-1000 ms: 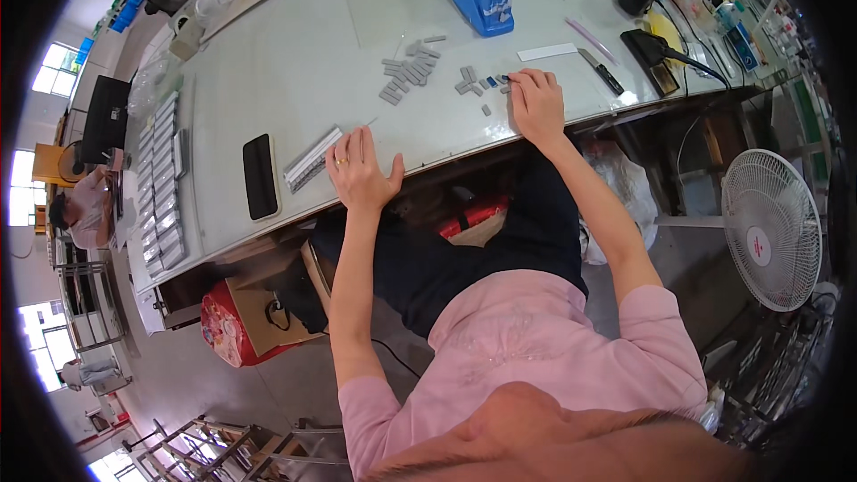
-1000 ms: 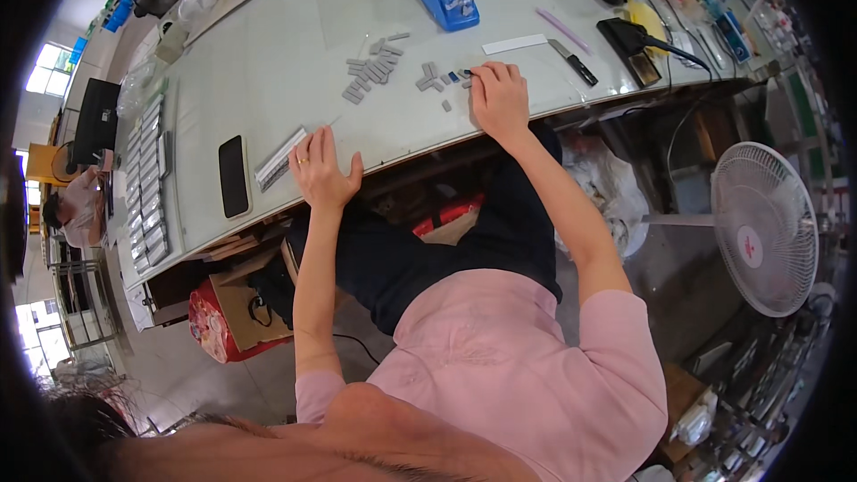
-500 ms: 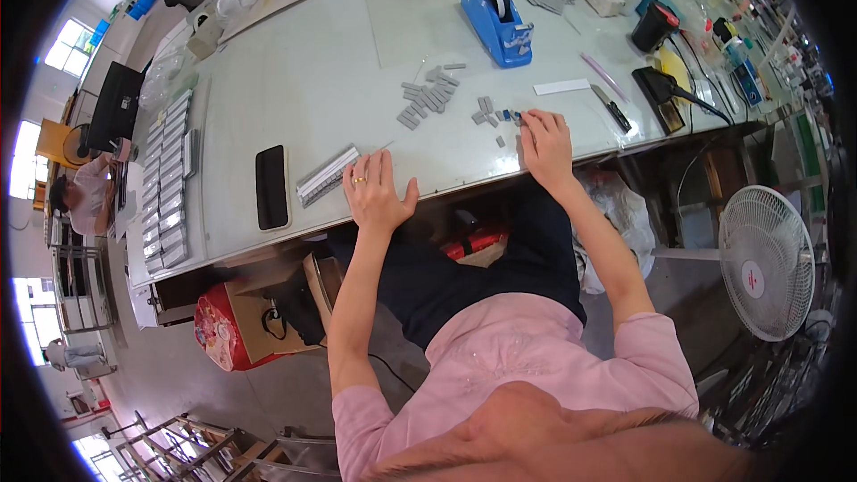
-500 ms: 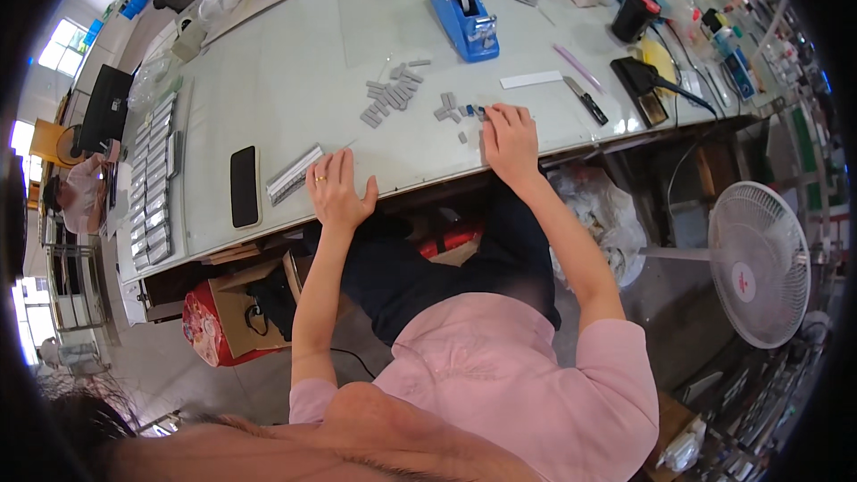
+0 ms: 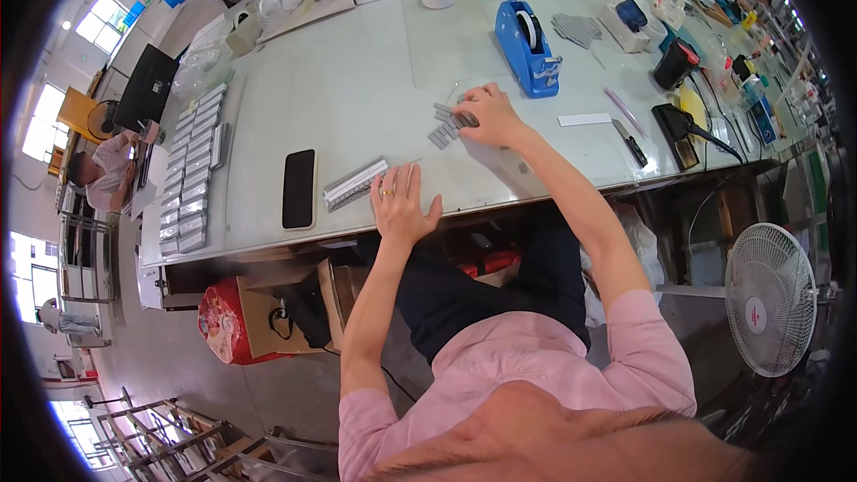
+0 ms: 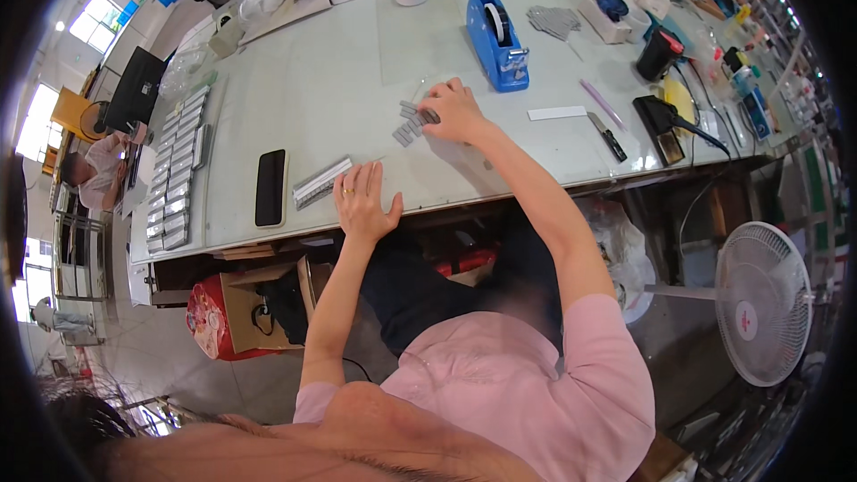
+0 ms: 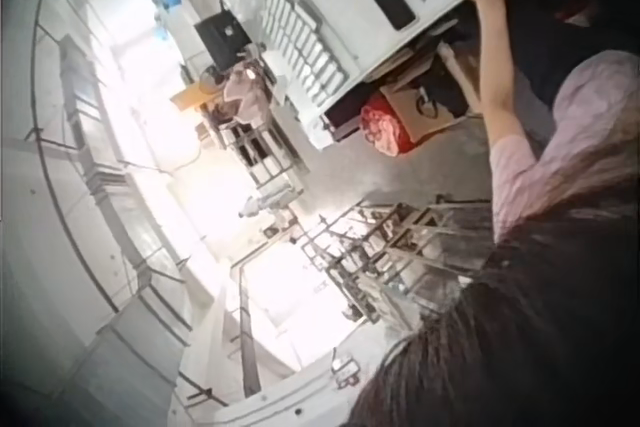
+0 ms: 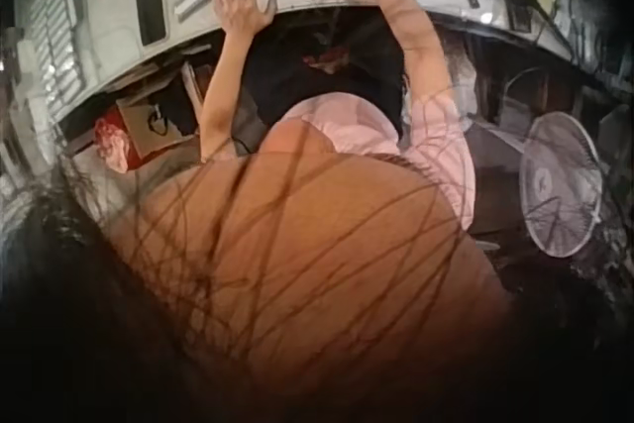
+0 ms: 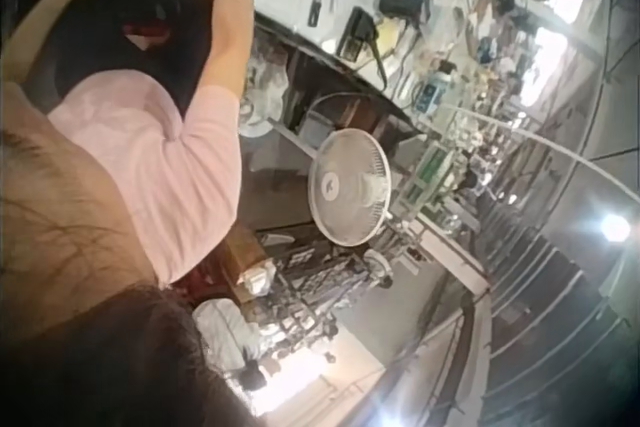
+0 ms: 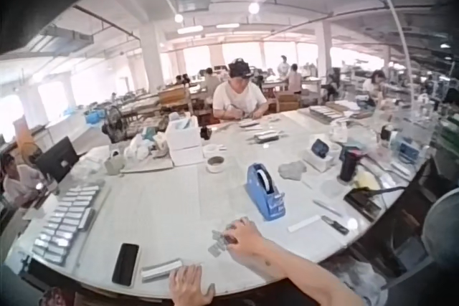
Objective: Soldering and assembling small electronic components on a workbench in a factory setting.
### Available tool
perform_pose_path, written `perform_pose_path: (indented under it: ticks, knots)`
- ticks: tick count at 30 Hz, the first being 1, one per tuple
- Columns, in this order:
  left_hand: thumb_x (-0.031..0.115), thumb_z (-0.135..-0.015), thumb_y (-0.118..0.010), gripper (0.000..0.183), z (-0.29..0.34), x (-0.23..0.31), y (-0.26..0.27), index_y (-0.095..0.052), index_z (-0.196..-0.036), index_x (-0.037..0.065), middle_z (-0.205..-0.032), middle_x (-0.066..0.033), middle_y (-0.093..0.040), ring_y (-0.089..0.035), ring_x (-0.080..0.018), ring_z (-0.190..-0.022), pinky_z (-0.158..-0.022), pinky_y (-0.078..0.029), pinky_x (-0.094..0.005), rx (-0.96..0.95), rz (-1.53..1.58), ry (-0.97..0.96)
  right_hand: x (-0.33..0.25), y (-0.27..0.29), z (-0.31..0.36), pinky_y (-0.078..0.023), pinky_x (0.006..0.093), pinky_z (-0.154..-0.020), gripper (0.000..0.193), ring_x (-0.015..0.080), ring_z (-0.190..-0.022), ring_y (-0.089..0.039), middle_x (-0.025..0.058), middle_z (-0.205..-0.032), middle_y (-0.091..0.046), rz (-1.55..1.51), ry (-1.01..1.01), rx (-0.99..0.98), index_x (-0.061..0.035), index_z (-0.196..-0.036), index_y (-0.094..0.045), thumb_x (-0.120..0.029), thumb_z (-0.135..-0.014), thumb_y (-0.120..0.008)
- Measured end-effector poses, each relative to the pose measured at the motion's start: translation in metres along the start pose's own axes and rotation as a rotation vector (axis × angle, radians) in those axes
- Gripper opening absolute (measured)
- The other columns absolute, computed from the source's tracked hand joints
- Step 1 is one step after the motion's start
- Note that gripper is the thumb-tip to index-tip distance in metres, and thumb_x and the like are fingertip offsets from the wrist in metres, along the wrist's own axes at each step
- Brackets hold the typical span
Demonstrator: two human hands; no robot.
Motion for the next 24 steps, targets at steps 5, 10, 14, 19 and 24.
perform_pose_path:
  ticks: [5, 10, 14, 19, 24]
  knots:
    - [0.035, -0.077, -0.07, 0.057, 0.003, -0.001, 0.001, -0.064, -0.123, 0.002, -0.125, -0.0117, -0.061, -0.051, -0.0309, -0.123, -0.108, -0.035, -0.0521, 0.016, 0.02, -0.012, -0.001, -0.001, -0.003, -0.039, 0.0476, -0.097, 0.043, 0.0317, -0.118, -0.046, 0.0054, -0.113, -0.06, -0.016, 0.049, -0.149, -0.018, -0.103, -0.066, -0.029, -0.065, -0.081]
    - [0.038, -0.078, -0.07, 0.056, 0.003, -0.001, -0.002, -0.065, -0.122, 0.004, -0.124, -0.0105, -0.061, -0.052, -0.0293, -0.123, -0.108, -0.036, -0.0521, -0.016, -0.019, -0.019, -0.005, -0.001, 0.004, -0.041, 0.05, -0.093, 0.045, 0.0333, -0.115, -0.048, 0.0085, -0.114, -0.06, 0.02, 0.086, -0.163, -0.0138, -0.099, -0.063, -0.033, -0.063, -0.082]
    - [0.034, -0.078, -0.069, 0.052, 0.005, 0.002, 0.0, -0.066, -0.121, 0.004, -0.125, -0.0115, -0.061, -0.052, -0.0314, -0.123, -0.109, -0.036, -0.0514, -0.012, 0.011, -0.018, 0.0, -0.004, 0.007, -0.039, 0.0492, -0.093, 0.031, 0.0319, -0.113, -0.049, 0.0056, -0.109, -0.062, -0.005, 0.107, -0.201, -0.0156, -0.08, -0.066, -0.037, -0.064, -0.081]
    - [0.033, -0.078, -0.07, 0.051, 0.006, 0.004, -0.002, -0.066, -0.121, 0.005, -0.125, -0.0112, -0.062, -0.052, -0.0312, -0.123, -0.109, -0.036, -0.0516, -0.004, 0.003, -0.031, -0.005, 0.0, 0.008, -0.044, 0.0455, -0.087, 0.022, 0.0284, -0.099, -0.059, 0.0047, -0.089, -0.067, -0.1, 0.114, -0.287, -0.0131, -0.077, -0.067, -0.031, -0.069, -0.077]
    - [0.033, -0.079, -0.069, 0.053, 0.004, 0.002, -0.005, -0.065, -0.124, 0.005, -0.13, -0.0111, -0.06, -0.049, -0.0311, -0.128, -0.111, -0.034, -0.0532, -0.06, 0.037, -0.024, 0.002, 0.039, 0.007, -0.05, 0.0374, -0.065, 0.022, 0.0312, -0.07, -0.066, 0.0147, -0.078, -0.067, -0.55, -0.032, -0.239, -0.004, -0.087, -0.065, -0.018, -0.071, -0.072]
Point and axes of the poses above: each hand's wrist, its own z-axis away from the middle knuckle, its own y-axis out of the back of the hand, x = y × z, the point moved 10 cm from there along -z, towards the middle knuckle
